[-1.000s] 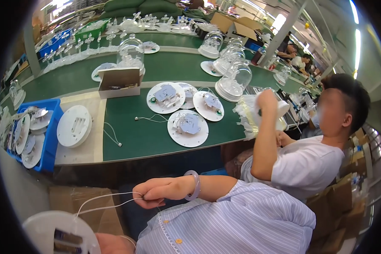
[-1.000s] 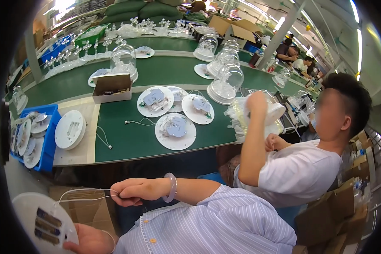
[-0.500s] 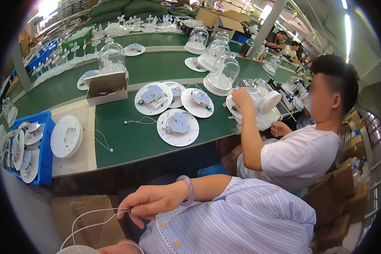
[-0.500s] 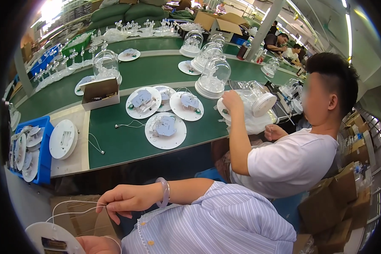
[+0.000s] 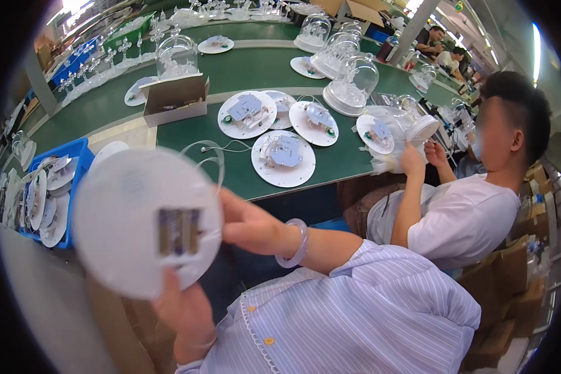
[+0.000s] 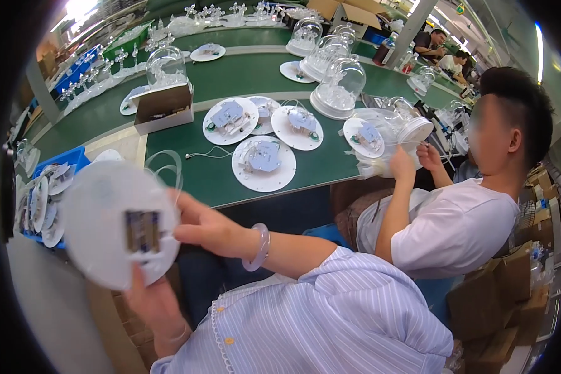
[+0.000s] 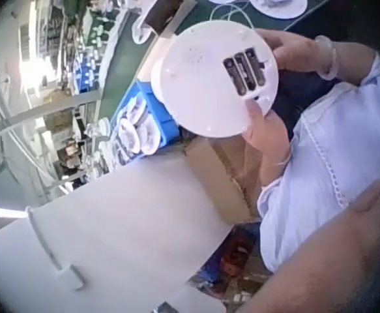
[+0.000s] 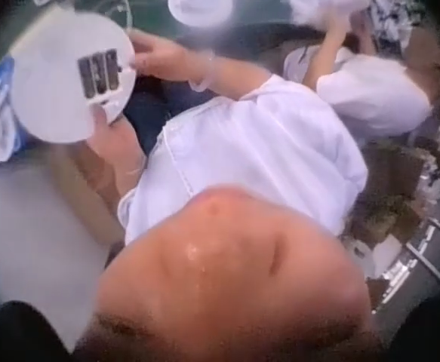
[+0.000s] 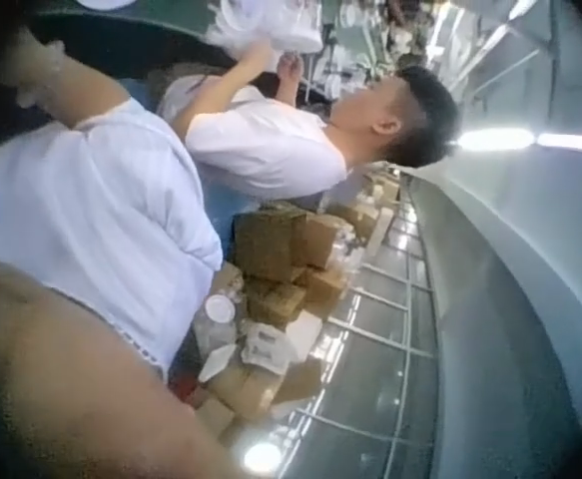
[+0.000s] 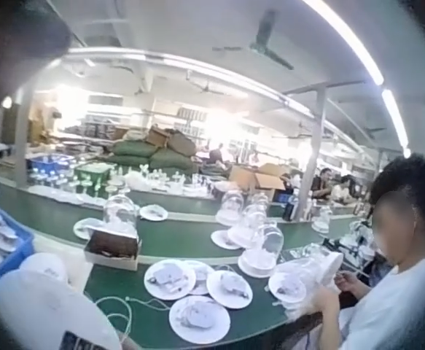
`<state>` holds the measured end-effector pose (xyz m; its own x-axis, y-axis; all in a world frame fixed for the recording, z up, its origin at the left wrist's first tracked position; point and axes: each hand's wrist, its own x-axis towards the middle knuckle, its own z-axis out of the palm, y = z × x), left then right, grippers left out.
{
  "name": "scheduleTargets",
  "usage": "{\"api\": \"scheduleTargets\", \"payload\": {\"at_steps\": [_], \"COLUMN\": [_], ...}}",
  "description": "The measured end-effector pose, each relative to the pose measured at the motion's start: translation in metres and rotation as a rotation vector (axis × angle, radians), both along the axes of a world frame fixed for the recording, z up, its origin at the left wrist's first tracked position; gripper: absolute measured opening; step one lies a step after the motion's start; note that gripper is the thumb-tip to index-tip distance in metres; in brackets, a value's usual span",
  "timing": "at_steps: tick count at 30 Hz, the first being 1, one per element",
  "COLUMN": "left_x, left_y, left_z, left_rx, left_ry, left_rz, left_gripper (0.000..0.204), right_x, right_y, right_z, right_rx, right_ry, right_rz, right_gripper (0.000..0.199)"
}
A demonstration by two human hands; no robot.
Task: Assembling light fixture bases by inserting batteries and organizing components on an assembly line.
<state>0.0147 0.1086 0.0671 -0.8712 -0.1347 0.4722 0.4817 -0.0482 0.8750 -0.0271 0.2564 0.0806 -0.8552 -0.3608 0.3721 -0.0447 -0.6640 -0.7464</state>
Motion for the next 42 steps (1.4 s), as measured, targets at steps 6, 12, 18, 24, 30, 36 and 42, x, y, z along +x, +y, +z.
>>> {"api": "scheduleTargets", "payload": {"at_steps": [6,12,18,24,30,36,42], "left_x": [-0.033,-0.041,-0.044,-0.047,-0.068,-0.141,-0.182], "left_y": [0.026,0.011,0.011,0.005,-0.012,-0.078,-0.126], "left_z": [-0.005,-0.023,-0.029,-0.031,-0.036,-0.047,-0.056], "left_rx": [0.413,0.307,0.306,0.305,0.243,-0.620,-0.275], "left_ry": [-0.385,-0.446,-0.425,-0.419,-0.322,0.044,-0.420], "left_rz": [-0.445,-0.366,-0.347,-0.298,-0.083,0.674,0.502], "left_gripper": [0.062,0.054,0.053,0.054,0.051,0.047,0.031], "right_x": [-0.031,-0.085,-0.112,-0.107,-0.091,-0.123,-0.227], "right_y": [0.040,0.144,0.204,0.201,0.161,0.098,0.044], "right_z": [-0.009,-0.008,-0.039,-0.040,0.029,0.028,-0.021], "right_rx": [-0.141,0.792,1.675,1.831,2.179,1.780,1.467], "right_ry": [-0.493,0.363,0.686,0.511,0.113,0.641,0.730], "right_rz": [-0.382,-1.345,-1.494,-1.013,-0.671,-0.642,-0.656], "right_gripper": [0.029,0.026,0.032,0.043,0.054,0.030,0.023]}}
